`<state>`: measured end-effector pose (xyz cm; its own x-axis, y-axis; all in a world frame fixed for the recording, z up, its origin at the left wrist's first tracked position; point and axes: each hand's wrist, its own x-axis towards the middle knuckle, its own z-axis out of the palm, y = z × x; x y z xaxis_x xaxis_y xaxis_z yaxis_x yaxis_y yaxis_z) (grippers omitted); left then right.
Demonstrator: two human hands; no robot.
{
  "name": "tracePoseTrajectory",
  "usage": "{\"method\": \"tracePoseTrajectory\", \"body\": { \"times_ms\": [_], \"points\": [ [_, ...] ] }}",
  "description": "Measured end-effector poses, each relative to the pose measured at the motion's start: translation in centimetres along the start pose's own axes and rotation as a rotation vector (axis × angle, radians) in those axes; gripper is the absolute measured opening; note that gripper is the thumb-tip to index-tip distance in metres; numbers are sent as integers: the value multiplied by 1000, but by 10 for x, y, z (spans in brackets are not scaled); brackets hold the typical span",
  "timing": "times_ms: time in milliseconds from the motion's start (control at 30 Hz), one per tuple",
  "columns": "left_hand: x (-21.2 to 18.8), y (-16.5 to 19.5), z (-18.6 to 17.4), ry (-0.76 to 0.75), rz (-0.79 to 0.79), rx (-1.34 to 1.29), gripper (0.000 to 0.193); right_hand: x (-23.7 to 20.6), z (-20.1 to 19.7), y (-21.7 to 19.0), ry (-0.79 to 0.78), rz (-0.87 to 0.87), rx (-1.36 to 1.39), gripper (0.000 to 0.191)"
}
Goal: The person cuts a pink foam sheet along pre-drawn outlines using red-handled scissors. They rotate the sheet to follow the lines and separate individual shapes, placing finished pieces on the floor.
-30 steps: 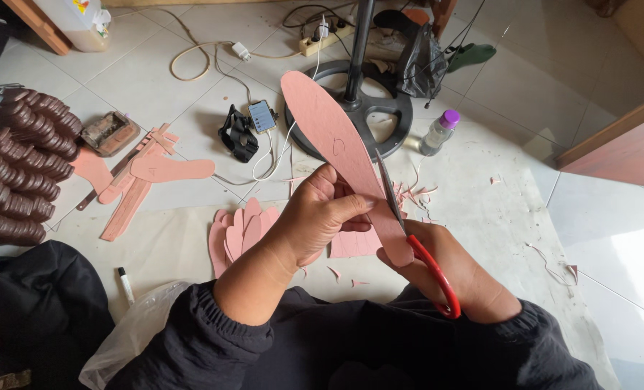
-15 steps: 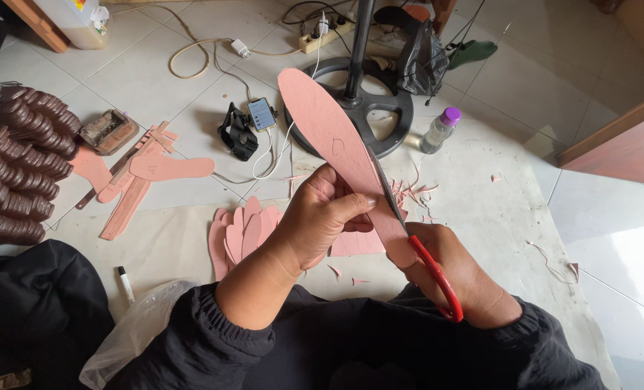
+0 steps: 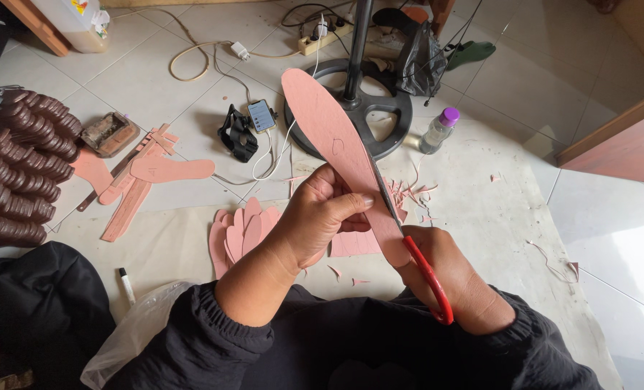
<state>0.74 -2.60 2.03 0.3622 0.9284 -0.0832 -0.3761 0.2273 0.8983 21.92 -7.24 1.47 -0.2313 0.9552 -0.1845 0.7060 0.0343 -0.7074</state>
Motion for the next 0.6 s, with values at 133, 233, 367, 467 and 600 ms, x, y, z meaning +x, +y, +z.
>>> {"method": "tracePoseTrajectory", "body": {
  "times_ms": [133, 233, 367, 467, 600],
  "points": [
    [1, 2, -1, 21, -41, 7, 26, -2, -2, -3, -18, 46, 65, 21],
    [0, 6, -4, -14, -54, 12, 29, -2, -12, -8, -72, 25, 146, 25],
    [-1, 12, -7, -61, -109, 15, 28, -3, -29, -15, -288, -59, 395, 29],
    [-2, 13, -7, -115, -69, 34, 26, -4, -35, -22, -410, -88, 448, 25],
    [-1, 11, -5, -146, -40, 4, 27, -7, -42, -29, -437, -184, 440, 17]
  ]
}}
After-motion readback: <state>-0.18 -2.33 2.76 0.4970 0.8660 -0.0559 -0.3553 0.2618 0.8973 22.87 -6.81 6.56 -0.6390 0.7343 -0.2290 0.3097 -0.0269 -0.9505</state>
